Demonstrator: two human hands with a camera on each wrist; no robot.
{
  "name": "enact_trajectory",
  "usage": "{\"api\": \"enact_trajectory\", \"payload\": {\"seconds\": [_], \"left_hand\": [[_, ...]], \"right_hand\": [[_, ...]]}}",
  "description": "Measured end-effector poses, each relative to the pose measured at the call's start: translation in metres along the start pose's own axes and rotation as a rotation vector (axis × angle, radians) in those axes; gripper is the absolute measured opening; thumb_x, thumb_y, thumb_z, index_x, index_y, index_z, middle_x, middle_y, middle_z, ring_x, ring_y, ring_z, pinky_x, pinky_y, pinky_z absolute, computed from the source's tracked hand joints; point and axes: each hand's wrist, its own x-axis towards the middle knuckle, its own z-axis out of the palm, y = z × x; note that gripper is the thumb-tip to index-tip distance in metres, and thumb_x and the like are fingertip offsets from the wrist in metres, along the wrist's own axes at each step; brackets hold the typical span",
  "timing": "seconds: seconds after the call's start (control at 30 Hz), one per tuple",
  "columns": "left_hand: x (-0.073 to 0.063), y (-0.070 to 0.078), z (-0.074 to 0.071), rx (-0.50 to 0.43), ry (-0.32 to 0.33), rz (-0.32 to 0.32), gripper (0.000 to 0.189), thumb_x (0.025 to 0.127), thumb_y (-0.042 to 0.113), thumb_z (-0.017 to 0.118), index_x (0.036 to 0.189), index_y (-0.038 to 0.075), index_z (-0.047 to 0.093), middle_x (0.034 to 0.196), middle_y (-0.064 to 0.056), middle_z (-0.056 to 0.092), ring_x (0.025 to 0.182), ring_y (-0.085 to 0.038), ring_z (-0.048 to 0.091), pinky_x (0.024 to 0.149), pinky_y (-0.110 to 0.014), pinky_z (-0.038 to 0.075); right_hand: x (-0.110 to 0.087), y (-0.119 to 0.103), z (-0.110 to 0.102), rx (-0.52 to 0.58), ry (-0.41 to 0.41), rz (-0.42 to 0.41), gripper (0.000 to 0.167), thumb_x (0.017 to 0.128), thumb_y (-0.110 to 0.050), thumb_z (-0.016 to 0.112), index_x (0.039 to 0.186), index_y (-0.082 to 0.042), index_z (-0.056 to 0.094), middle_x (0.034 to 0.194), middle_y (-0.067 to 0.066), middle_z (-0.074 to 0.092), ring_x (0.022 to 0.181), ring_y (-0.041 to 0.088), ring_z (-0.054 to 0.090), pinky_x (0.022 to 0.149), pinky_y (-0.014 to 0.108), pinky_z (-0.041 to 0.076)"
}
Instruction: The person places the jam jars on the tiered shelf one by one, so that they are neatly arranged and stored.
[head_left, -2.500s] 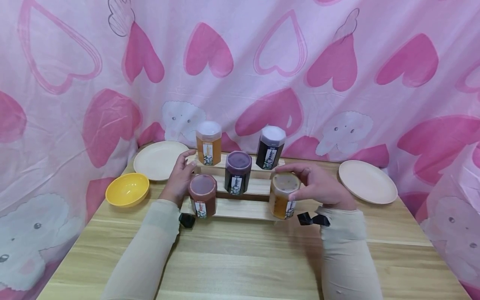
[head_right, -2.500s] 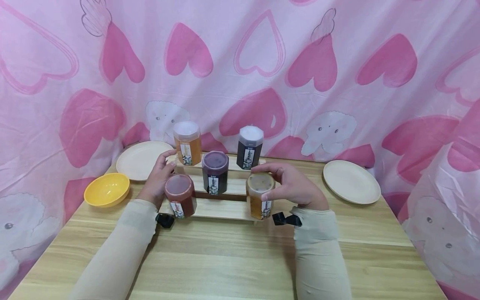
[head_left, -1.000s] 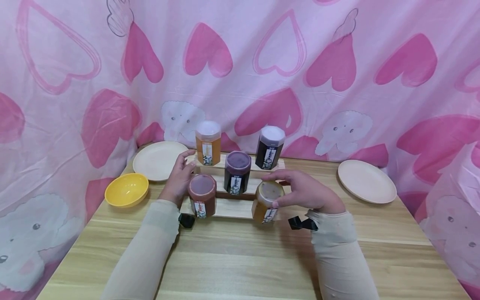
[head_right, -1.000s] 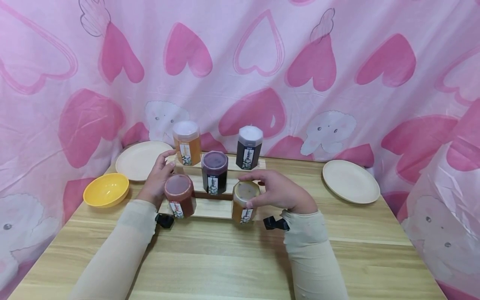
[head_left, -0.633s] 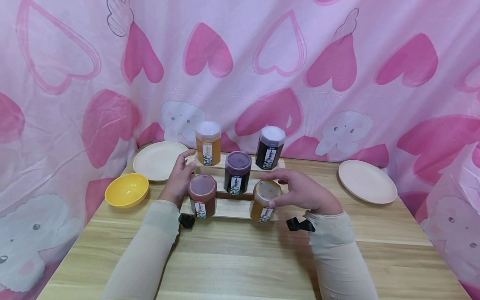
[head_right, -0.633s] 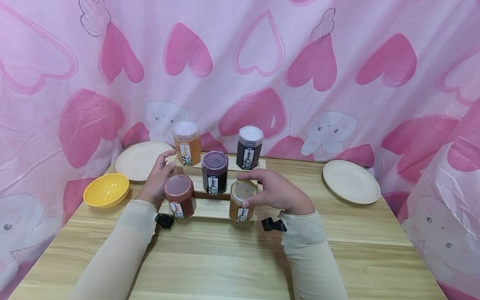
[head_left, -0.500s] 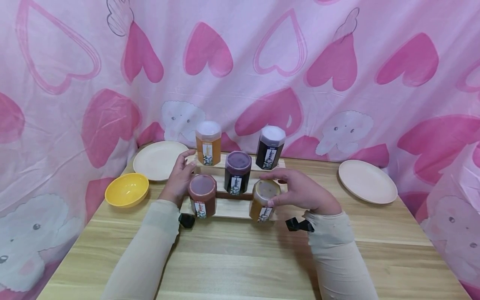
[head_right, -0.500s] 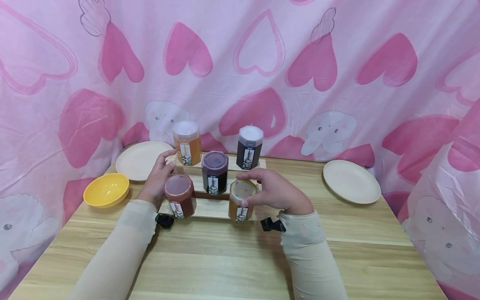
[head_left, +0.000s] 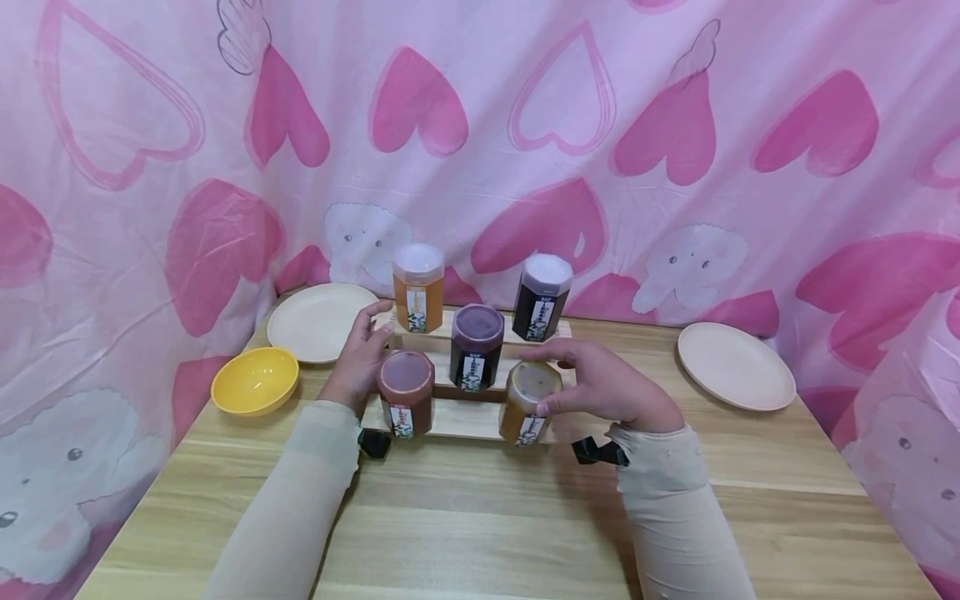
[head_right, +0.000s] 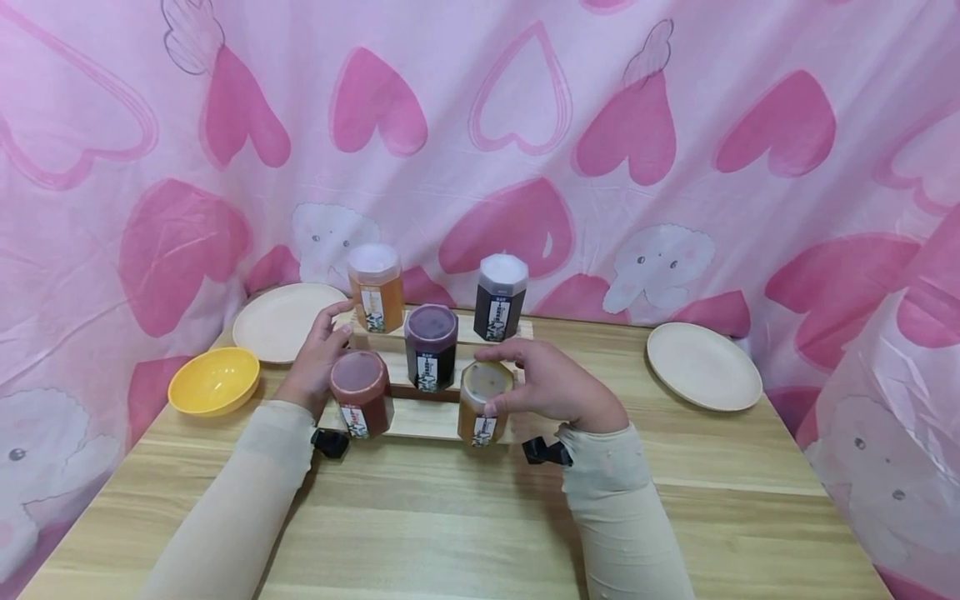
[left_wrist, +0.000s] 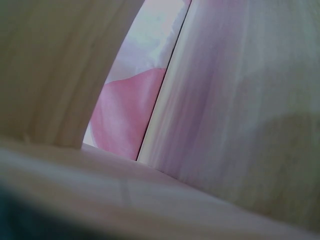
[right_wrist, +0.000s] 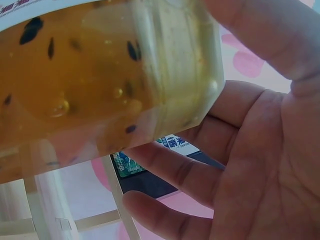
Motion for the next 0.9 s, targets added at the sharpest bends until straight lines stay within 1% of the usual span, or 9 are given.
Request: {"api": "enact_trajectory", "payload": {"seconds": [0.17, 0.23, 0.37, 0.43, 0.5, 0.57, 0.73, 0.87, 0.9], "left_hand": [[-0.0009, -0.0002, -0.0009, 0.006, -0.002, -0.021, 0.044, 0.114, 0.027, 0.042, 0.157, 0.030, 0.037, 0.174, -0.005, 0.016, 0.098, -0.019, 0.062, 0.092, -0.031, 0.053], [-0.0013, -0.0001, -0.0007, 0.010, 0.001, -0.017, 0.044, 0.114, 0.027, 0.042, 0.157, 0.031, 0.037, 0.175, -0.006, 0.016, 0.097, -0.020, 0.062, 0.092, -0.032, 0.053], [-0.0010, -0.0002, 0.0000, 0.002, -0.004, 0.003, 0.046, 0.113, 0.024, 0.042, 0.159, 0.027, 0.036, 0.171, -0.008, 0.023, 0.121, -0.028, 0.054, 0.099, -0.035, 0.048], [-0.0007, -0.0001, 0.0008, -0.004, -0.013, 0.007, 0.047, 0.113, 0.023, 0.042, 0.159, 0.025, 0.035, 0.170, -0.008, 0.025, 0.129, -0.030, 0.049, 0.102, -0.037, 0.046], [0.0002, -0.0001, 0.0011, 0.001, -0.017, 0.010, 0.047, 0.113, 0.023, 0.042, 0.160, 0.024, 0.035, 0.172, -0.006, 0.023, 0.137, -0.027, 0.044, 0.105, -0.036, 0.043], [0.0009, 0.0004, 0.0012, 0.004, -0.016, 0.009, 0.047, 0.113, 0.024, 0.043, 0.159, 0.025, 0.036, 0.172, -0.004, 0.021, 0.135, -0.029, 0.046, 0.103, -0.035, 0.046], [0.0012, 0.0011, 0.0009, -0.008, -0.020, 0.017, 0.046, 0.113, 0.025, 0.042, 0.159, 0.024, 0.035, 0.169, -0.009, 0.028, 0.123, -0.034, 0.055, 0.090, -0.031, 0.055], [0.0009, -0.0003, 0.0004, 0.004, -0.015, 0.016, 0.046, 0.113, 0.023, 0.042, 0.159, 0.023, 0.035, 0.171, -0.008, 0.025, 0.135, -0.032, 0.048, 0.096, -0.031, 0.051], [0.0010, -0.0011, 0.0001, 0.002, -0.011, 0.010, 0.046, 0.113, 0.023, 0.042, 0.159, 0.023, 0.035, 0.170, -0.008, 0.027, 0.136, -0.033, 0.048, 0.096, -0.032, 0.051]], "right_hand": [[0.0001, -0.0002, 0.0009, 0.011, 0.003, 0.014, 0.069, 0.077, -0.015, 0.095, 0.140, -0.011, 0.068, 0.140, 0.000, 0.068, 0.127, 0.024, 0.060, 0.107, 0.054, 0.050], [0.0002, -0.0001, 0.0009, 0.008, 0.006, 0.010, 0.069, 0.077, -0.017, 0.095, 0.140, -0.010, 0.068, 0.140, 0.000, 0.068, 0.129, 0.024, 0.060, 0.108, 0.056, 0.048], [-0.0001, 0.0001, 0.0010, -0.009, 0.008, 0.015, 0.069, 0.077, -0.019, 0.095, 0.141, -0.013, 0.068, 0.140, -0.001, 0.068, 0.128, 0.024, 0.060, 0.108, 0.057, 0.048], [-0.0006, 0.0005, 0.0010, -0.014, 0.007, 0.025, 0.070, 0.078, -0.020, 0.095, 0.141, -0.014, 0.068, 0.140, -0.001, 0.068, 0.128, 0.024, 0.060, 0.108, 0.056, 0.049], [-0.0012, 0.0001, 0.0009, -0.011, 0.008, 0.037, 0.070, 0.077, -0.019, 0.095, 0.141, -0.015, 0.068, 0.140, -0.001, 0.068, 0.129, 0.024, 0.060, 0.109, 0.057, 0.048], [-0.0014, -0.0002, 0.0007, -0.013, 0.012, 0.036, 0.070, 0.077, -0.018, 0.095, 0.141, -0.014, 0.068, 0.141, -0.001, 0.067, 0.131, 0.025, 0.059, 0.111, 0.058, 0.046], [-0.0018, -0.0016, 0.0001, -0.012, 0.021, 0.032, 0.070, 0.077, -0.020, 0.096, 0.141, -0.015, 0.068, 0.141, 0.000, 0.068, 0.132, 0.026, 0.059, 0.111, 0.059, 0.046], [-0.0023, -0.0030, 0.0007, -0.005, 0.013, 0.047, 0.071, 0.078, -0.024, 0.095, 0.142, -0.018, 0.067, 0.142, 0.002, 0.067, 0.133, 0.027, 0.059, 0.111, 0.058, 0.047], [-0.0021, -0.0034, 0.0009, -0.006, 0.012, 0.048, 0.070, 0.078, -0.024, 0.095, 0.142, -0.017, 0.067, 0.142, 0.003, 0.067, 0.133, 0.028, 0.059, 0.111, 0.058, 0.046]]}}
